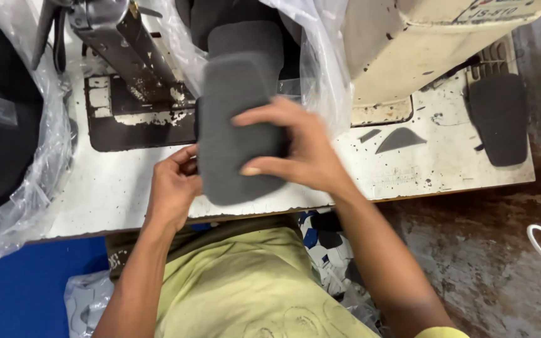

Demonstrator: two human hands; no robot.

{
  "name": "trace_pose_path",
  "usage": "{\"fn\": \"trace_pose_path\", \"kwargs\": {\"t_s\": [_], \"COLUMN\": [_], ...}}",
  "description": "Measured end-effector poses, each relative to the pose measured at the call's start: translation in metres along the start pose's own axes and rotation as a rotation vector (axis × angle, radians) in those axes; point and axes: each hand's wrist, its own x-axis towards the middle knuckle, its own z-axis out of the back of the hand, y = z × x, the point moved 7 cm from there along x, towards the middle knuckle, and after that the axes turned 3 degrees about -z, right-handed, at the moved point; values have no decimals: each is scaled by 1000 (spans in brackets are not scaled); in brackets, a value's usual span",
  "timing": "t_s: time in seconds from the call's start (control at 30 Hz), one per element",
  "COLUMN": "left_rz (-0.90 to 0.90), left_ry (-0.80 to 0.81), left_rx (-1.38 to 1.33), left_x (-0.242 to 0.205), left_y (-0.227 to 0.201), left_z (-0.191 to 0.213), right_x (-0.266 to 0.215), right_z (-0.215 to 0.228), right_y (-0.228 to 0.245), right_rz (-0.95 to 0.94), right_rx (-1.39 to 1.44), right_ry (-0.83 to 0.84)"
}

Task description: The person uses a sewing machine to stitch black foam pieces onto car mats. They repeatedly pick up mats and foam inserts, align them under the needle, and sew them together before placing the finished items aside.

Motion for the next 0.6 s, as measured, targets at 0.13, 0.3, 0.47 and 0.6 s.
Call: {"fn": "trace_pose_path", "kwargs": {"t_s": [0.13, 0.3, 0.47, 0.6], "left_rz": [89, 157, 137, 93], "left_ry": [29, 40, 80, 92], "left_rx": [-154, -291, -299, -257], "left_x": [5, 6, 4, 2], "left_y": [10, 11, 1, -4], "left_z": [1, 2, -4, -6], "right_x": [13, 10, 10, 8], "right_z": [-50, -50, -48, -48], "right_y": [-71, -84, -81, -78], "right_rz": [-136, -185, -110, -151], "right_rx": [32, -11, -50, -109], "right_ry": [183, 188, 174, 161]}}
